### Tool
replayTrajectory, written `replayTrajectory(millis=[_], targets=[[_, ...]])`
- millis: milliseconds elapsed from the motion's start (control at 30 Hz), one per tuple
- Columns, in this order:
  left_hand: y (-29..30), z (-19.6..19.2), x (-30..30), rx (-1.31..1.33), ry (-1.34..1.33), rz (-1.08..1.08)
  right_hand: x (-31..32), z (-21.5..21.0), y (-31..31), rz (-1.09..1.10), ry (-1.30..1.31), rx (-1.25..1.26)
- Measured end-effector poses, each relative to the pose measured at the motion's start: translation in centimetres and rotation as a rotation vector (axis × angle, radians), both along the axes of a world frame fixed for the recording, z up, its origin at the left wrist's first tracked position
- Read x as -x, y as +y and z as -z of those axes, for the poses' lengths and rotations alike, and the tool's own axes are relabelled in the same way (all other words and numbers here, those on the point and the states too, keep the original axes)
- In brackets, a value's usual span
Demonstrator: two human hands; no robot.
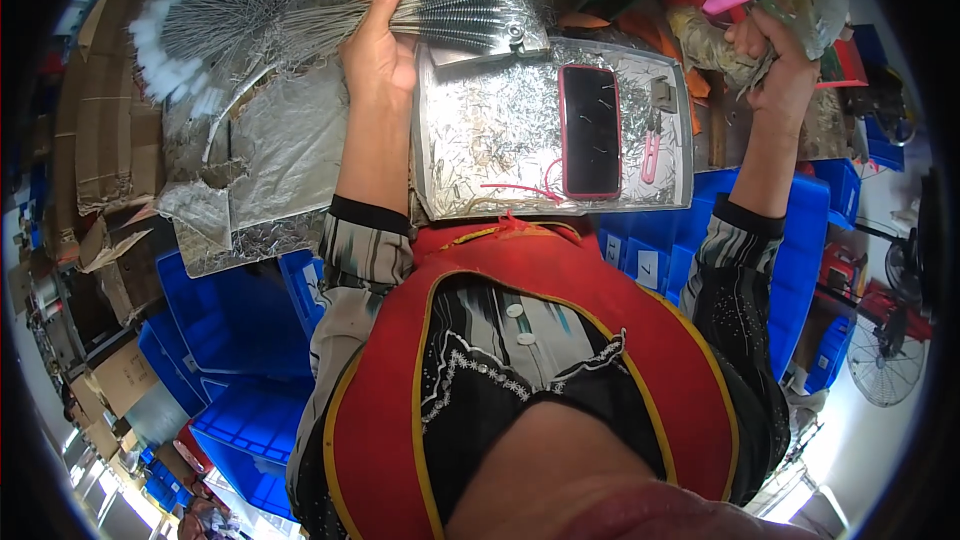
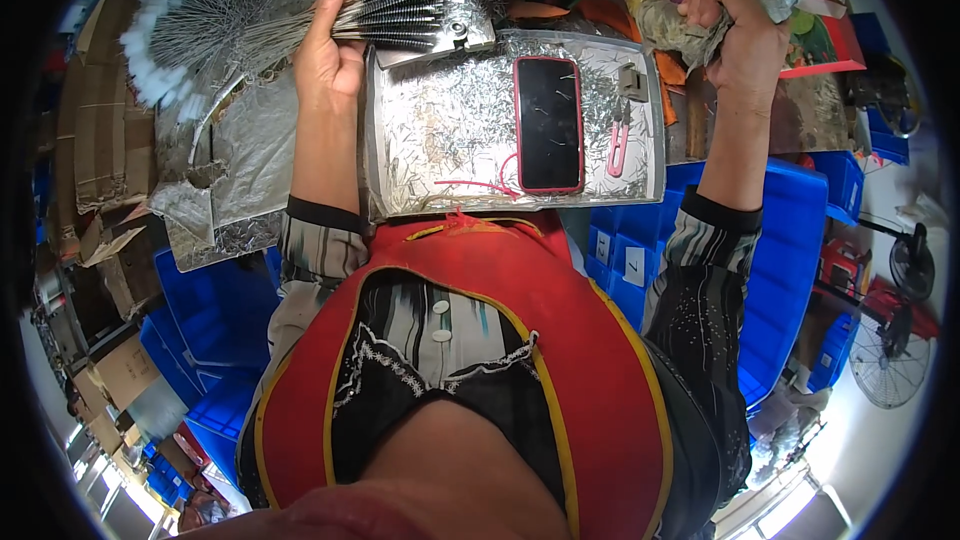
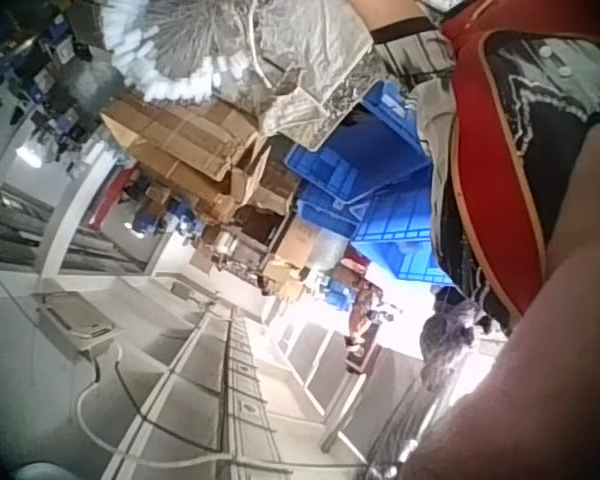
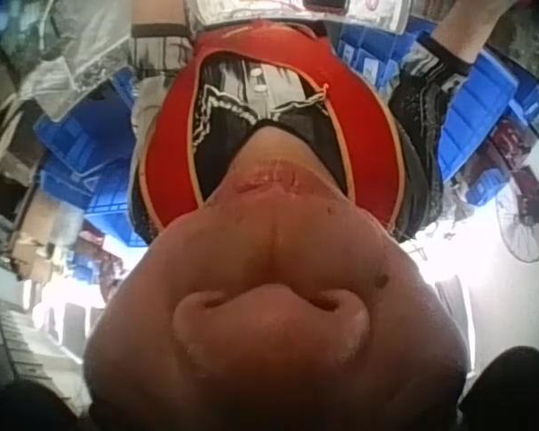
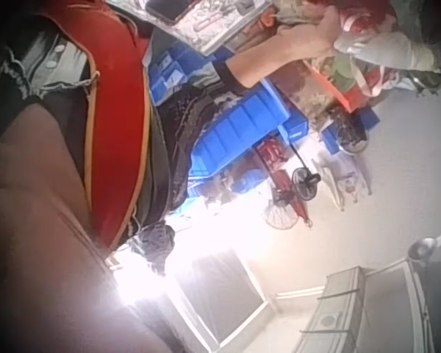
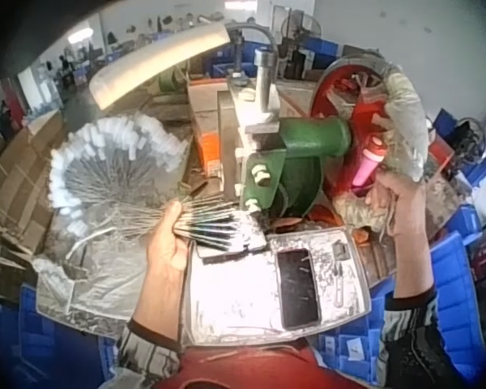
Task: Sorting and bundling thin black bristles or rods at a workstation.
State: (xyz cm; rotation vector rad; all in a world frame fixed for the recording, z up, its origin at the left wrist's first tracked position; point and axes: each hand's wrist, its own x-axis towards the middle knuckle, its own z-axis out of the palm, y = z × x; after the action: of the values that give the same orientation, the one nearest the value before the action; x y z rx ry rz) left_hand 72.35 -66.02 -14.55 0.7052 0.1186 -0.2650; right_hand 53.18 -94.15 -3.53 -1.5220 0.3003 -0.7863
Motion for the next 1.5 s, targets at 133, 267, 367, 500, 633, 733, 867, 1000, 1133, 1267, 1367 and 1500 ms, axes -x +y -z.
replayTrajectory(millis=[133, 267, 367, 500, 633, 733, 867, 1000, 1133, 1267, 1367, 1500], targets=[[0.8, -0.6, 0.1, -0.029, -0.053, 0.148, -0.1, 0.0, 0.5, 0.027, -0.006, -0.005], [0.9, -0.9, 0.7, -0.150, -0.115, 0.175, -0.6, -0.4, 2.1, 0.104, 0.001, -0.001], [0.7, -0.9, 1.4, -0.164, -0.125, 0.134, -0.5, -0.5, 1.9, 0.118, 0.004, -0.013], [0.7, -0.2, 1.6, -0.155, -0.110, 0.026, -0.6, -0.7, 2.4, 0.128, 0.023, -0.013], [0.1, -0.1, 1.4, -0.154, -0.134, -0.059, -0.2, 0.0, 0.4, -0.007, -0.010, -0.022], [0.0, -0.4, 0.7, -0.221, -0.177, 0.005, 0.0, 0.1, 0.3, -0.013, -0.030, -0.003], [0.1, -0.4, 0.3, -0.246, -0.205, 0.027, -0.2, 0.1, 0.4, -0.048, -0.030, -0.054], [0.1, -0.2, 0.1, -0.251, -0.172, -0.005, -0.1, -0.6, 0.3, -0.008, 0.023, -0.044], [-0.1, -0.3, 0.2, -0.250, -0.150, -0.029, 0.0, -1.3, 0.3, -0.017, 0.024, -0.038], [-1.1, -0.9, 0.6, -0.173, -0.159, -0.054, -0.6, 3.2, 1.3, 0.138, -0.290, 0.146], [-0.2, -0.8, 0.5, -0.318, -0.144, -0.045, -2.1, 5.7, 0.9, 0.030, -0.329, 0.115], [-0.5, -0.3, 0.5, -0.257, -0.196, -0.043, -0.1, 1.0, 1.3, 0.077, -0.095, -0.056]])
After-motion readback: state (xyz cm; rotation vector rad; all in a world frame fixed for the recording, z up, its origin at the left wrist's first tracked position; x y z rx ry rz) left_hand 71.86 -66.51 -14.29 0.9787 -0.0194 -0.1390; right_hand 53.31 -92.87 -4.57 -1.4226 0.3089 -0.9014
